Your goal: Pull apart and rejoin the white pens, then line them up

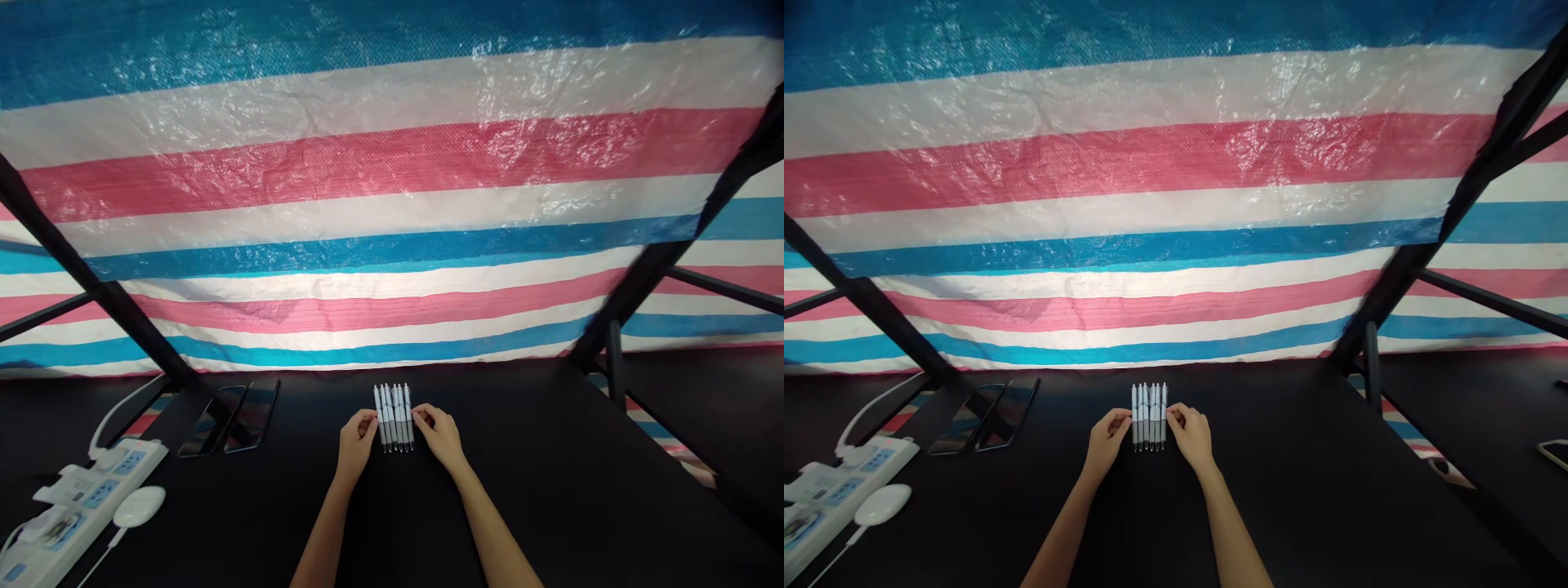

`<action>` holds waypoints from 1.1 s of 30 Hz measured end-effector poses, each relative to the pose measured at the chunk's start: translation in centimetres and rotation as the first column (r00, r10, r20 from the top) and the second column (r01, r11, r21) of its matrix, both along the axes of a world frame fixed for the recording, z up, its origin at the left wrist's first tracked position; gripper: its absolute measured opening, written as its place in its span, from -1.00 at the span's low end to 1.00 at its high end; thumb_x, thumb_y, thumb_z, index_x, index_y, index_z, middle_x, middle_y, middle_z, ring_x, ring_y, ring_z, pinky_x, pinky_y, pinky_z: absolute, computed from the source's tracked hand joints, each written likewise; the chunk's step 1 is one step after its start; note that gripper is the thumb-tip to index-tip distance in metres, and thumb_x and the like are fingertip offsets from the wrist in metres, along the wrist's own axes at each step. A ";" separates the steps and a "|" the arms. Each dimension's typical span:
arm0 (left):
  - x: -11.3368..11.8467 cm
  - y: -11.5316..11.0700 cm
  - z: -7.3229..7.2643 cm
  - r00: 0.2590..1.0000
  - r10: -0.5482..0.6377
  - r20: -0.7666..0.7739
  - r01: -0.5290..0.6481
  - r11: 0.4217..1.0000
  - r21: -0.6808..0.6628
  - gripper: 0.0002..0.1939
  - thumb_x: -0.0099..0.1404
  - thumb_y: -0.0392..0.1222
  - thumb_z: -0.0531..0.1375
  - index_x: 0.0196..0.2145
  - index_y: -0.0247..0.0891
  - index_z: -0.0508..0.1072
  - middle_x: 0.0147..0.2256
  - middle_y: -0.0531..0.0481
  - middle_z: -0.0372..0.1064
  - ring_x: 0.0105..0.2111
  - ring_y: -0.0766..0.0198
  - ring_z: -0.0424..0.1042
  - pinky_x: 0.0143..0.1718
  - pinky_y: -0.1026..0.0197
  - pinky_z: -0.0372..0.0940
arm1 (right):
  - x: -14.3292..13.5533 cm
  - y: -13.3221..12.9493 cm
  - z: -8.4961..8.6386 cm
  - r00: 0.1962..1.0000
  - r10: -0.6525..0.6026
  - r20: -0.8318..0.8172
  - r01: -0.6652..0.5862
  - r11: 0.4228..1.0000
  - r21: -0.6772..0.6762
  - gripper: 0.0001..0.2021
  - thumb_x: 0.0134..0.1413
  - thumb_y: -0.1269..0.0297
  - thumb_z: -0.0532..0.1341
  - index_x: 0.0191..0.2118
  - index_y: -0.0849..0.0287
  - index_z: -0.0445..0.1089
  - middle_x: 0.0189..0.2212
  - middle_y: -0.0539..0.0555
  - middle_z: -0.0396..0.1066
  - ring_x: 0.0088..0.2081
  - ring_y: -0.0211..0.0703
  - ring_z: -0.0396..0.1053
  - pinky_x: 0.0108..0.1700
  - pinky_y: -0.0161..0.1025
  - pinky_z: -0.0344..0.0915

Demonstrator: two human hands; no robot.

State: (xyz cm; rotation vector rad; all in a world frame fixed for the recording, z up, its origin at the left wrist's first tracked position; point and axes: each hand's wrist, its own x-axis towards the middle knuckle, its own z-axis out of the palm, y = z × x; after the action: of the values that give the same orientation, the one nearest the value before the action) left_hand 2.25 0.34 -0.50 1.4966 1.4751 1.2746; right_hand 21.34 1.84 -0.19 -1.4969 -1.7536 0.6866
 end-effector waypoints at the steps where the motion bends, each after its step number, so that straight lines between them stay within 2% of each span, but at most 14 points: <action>1: 0.0 0.0 0.0 1.000 -0.003 -0.001 0.003 1.000 -0.002 -0.75 0.15 -0.03 0.11 -0.37 -0.25 0.46 -0.41 -0.04 0.47 -0.41 0.22 0.44 -0.36 0.21 0.33 | 0.0 0.0 0.0 1.000 0.000 0.002 0.000 1.000 -0.006 -0.73 0.09 0.13 0.02 -0.36 0.09 0.43 -0.53 0.01 0.41 -0.44 -0.14 0.33 -0.38 -0.29 0.16; 12: -0.1 0.0 -0.1 1.000 -0.004 -0.007 0.004 1.000 0.027 -0.75 0.16 -0.04 0.12 -0.38 -0.26 0.46 -0.42 -0.04 0.47 -0.41 0.23 0.44 -0.36 0.22 0.34 | 0.0 -0.1 0.1 1.000 0.004 0.000 -0.004 1.000 0.008 -0.73 0.11 0.14 0.03 -0.37 0.10 0.44 -0.56 0.00 0.41 -0.46 -0.16 0.33 -0.40 -0.30 0.16; 33: -0.1 0.0 0.0 1.000 -0.012 0.003 0.012 1.000 -0.007 -0.73 0.15 -0.02 0.11 -0.37 -0.26 0.46 -0.41 -0.05 0.46 -0.41 0.22 0.43 -0.35 0.22 0.32 | 0.0 0.1 -0.3 1.000 0.001 -0.009 -0.001 1.000 -0.004 -0.72 0.10 0.12 0.02 -0.36 0.09 0.43 -0.53 0.01 0.42 -0.44 -0.13 0.34 -0.39 -0.29 0.17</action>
State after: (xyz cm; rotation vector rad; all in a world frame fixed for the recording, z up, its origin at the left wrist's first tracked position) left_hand 2.17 0.32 -0.49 1.4965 1.4654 1.2629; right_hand 21.35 1.95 -0.44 -1.4936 -1.7471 0.6971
